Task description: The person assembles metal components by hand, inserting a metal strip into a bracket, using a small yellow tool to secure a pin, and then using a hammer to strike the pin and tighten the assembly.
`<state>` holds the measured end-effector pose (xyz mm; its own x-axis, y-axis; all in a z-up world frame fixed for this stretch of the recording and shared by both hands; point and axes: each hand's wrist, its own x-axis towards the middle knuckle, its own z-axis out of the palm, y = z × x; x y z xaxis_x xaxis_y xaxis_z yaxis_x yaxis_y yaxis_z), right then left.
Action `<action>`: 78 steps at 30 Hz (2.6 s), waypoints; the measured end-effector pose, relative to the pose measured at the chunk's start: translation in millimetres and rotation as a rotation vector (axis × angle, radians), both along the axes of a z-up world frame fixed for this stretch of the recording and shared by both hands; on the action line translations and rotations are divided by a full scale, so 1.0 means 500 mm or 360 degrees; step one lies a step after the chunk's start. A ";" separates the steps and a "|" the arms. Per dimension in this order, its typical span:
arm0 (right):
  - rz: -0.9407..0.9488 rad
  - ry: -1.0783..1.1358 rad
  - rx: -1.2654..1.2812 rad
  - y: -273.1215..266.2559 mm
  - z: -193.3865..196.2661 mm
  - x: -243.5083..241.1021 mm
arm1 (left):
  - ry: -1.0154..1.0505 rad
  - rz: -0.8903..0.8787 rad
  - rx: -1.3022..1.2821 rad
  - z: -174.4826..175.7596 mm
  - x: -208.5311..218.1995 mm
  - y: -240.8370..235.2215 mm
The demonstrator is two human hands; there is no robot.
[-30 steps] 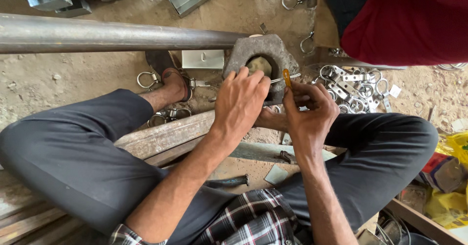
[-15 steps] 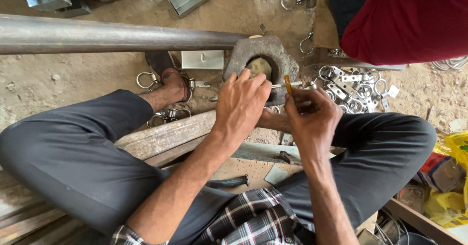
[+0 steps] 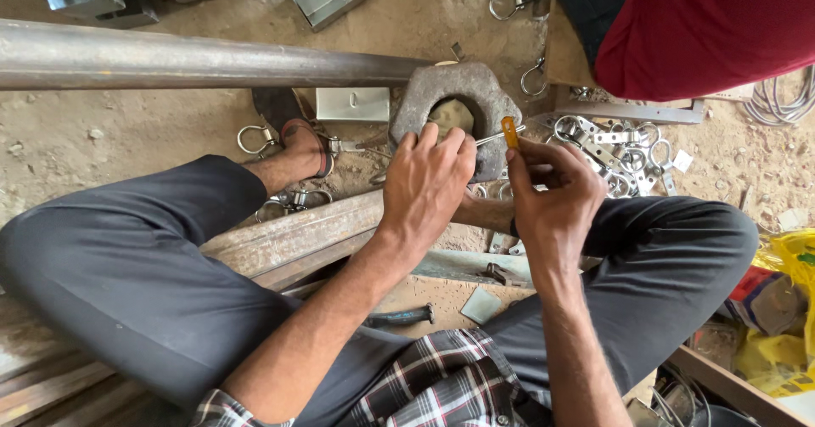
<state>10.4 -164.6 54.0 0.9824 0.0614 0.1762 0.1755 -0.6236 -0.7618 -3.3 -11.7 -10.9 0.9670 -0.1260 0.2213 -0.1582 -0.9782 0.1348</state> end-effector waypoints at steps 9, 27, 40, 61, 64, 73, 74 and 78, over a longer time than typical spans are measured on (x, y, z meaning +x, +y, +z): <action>0.0040 0.0011 -0.0043 0.014 -0.013 0.010 | -0.0007 -0.0003 -0.0021 -0.005 -0.006 -0.003; -0.0040 0.0885 -0.0102 -0.139 0.003 -0.172 | -0.0085 0.0070 -0.0083 -0.002 0.011 0.009; -0.0359 0.0688 0.0254 -0.233 -0.026 -0.176 | -0.0299 -0.0050 0.0307 -0.022 0.022 0.004; -0.0277 0.0601 0.0424 -0.241 -0.039 -0.181 | -0.0345 -0.0173 0.0187 -0.025 0.018 0.016; -0.0098 0.0603 0.0376 -0.235 -0.041 -0.178 | -0.0239 -0.0200 0.0093 -0.007 0.027 0.017; 0.0858 0.0774 -0.0183 -0.227 -0.125 -0.169 | -0.0219 -0.0250 -0.0123 -0.005 0.061 0.026; 0.0948 0.0804 -0.0496 -0.213 -0.136 -0.173 | -0.0199 -0.0260 -0.0148 0.008 0.056 0.030; 0.1176 0.0875 -0.0834 -0.186 -0.163 -0.165 | -0.0244 -0.0313 -0.0161 0.058 0.046 0.035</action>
